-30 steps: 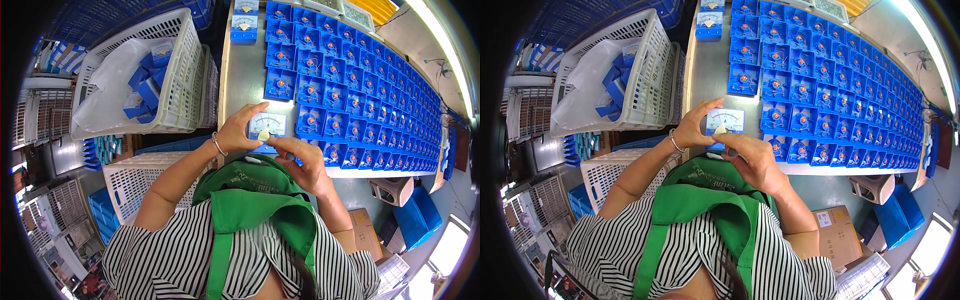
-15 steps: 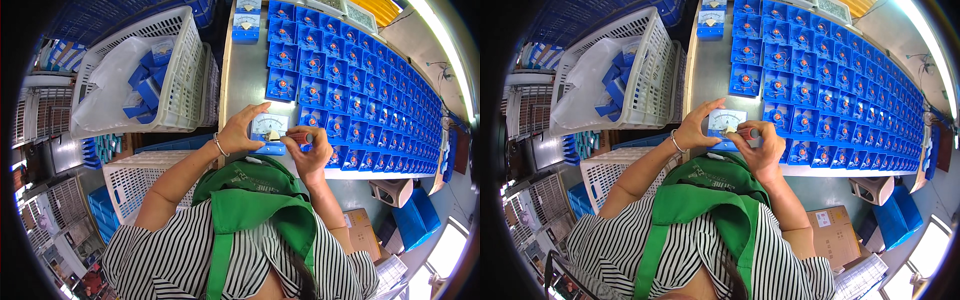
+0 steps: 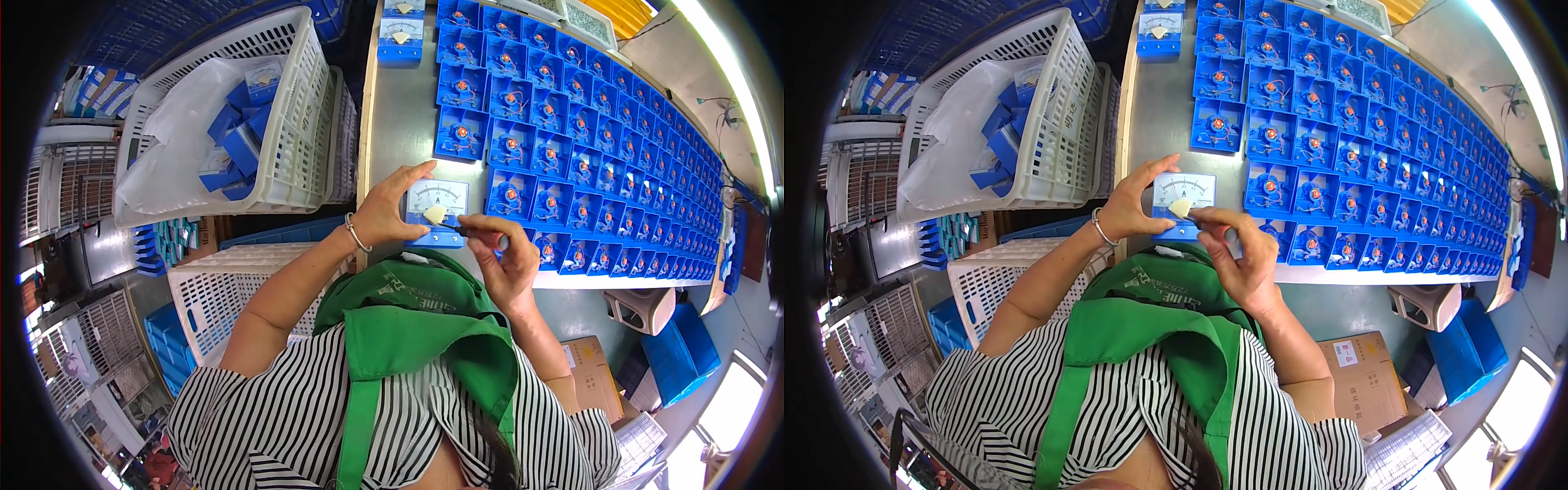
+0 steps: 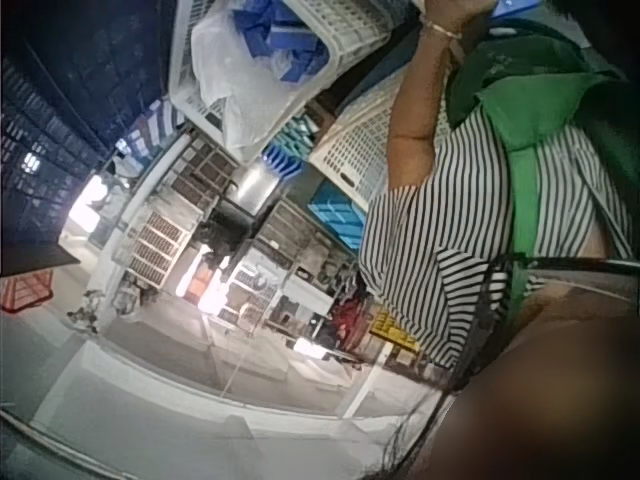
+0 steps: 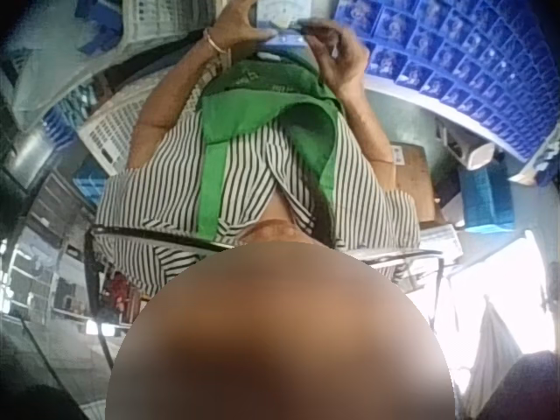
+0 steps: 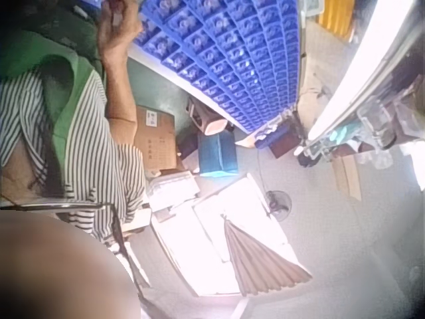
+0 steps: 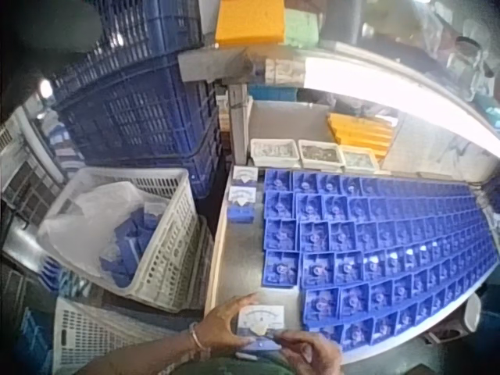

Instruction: Assembling and adjusting analog panel meters at a workbench.

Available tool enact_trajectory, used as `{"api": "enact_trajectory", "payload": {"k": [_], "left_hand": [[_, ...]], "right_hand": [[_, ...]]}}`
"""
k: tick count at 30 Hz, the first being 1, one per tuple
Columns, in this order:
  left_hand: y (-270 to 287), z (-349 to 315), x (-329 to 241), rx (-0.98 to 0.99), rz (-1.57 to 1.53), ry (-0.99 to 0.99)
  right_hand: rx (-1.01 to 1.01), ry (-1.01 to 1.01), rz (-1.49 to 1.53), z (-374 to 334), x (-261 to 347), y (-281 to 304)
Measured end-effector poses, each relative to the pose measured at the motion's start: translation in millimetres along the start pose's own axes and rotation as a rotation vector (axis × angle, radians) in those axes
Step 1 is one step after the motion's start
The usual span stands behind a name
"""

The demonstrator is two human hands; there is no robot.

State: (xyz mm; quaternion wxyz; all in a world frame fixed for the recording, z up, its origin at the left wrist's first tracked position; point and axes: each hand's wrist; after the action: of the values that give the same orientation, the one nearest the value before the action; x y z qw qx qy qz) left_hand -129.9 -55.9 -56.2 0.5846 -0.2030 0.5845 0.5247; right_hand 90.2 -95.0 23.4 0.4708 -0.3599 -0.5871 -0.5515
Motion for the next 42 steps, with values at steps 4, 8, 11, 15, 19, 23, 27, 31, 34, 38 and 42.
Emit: {"api": "enact_trajectory", "payload": {"k": [4,8,11,15,19,23,27,31,34,38,42], "left_hand": [[-1.4,-0.3,-5.1,-0.007,-0.012,0.013],[-2.3,-1.3,-8.0,0.001,0.006,0.033],[-3.3,-2.5,-8.6,0.000,0.019,0.029],[-3.9,-2.5,-9.8,0.007,0.029,0.030],[-6.3,-3.1,-9.3,0.012,0.021,0.043],[-8.6,-2.3,-7.9,0.037,0.036,0.012],[-5.5,-4.6,-3.1,0.041,0.029,0.029],[2.1,0.0,-16.3,-0.030,-0.121,0.048],[1.6,9.9,-24.6,-0.129,-0.431,0.114],[-0.5,13.7,-24.4,-0.150,-0.505,0.091],[-0.9,11.1,-22.8,-0.180,-0.593,0.124]], "right_hand": [[-0.082,-0.065,0.091,-3.6,-9.1,-3.9],[-0.084,-0.138,0.117,-5.5,-7.0,-3.3],[-0.116,-0.123,0.045,-5.8,-6.2,-3.9],[-0.120,-0.129,0.073,-4.1,-10.0,-4.6],[-0.124,-0.123,0.072,-1.4,-9.4,-4.7],[-0.091,-0.182,0.109,2.6,-7.7,-3.2],[0.014,-0.186,0.287,8.1,0.2,11.5],[-0.200,-0.197,0.605,22.9,-31.9,27.5],[-0.043,-0.583,0.286,17.6,-61.6,21.2],[0.151,-0.692,0.444,4.5,-72.5,-7.3],[0.185,-0.624,0.545,3.4,-69.9,-16.9]]}}
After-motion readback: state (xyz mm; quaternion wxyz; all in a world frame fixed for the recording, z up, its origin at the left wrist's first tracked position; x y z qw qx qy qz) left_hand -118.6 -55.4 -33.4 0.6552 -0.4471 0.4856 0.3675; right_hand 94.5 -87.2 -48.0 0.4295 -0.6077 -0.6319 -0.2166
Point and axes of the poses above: each hand's wrist, its own z-axis towards the middle knuckle, its own y-axis out of the back of the hand, x = y × z, and after that the axes turned 11 degrees about -y, right-handed
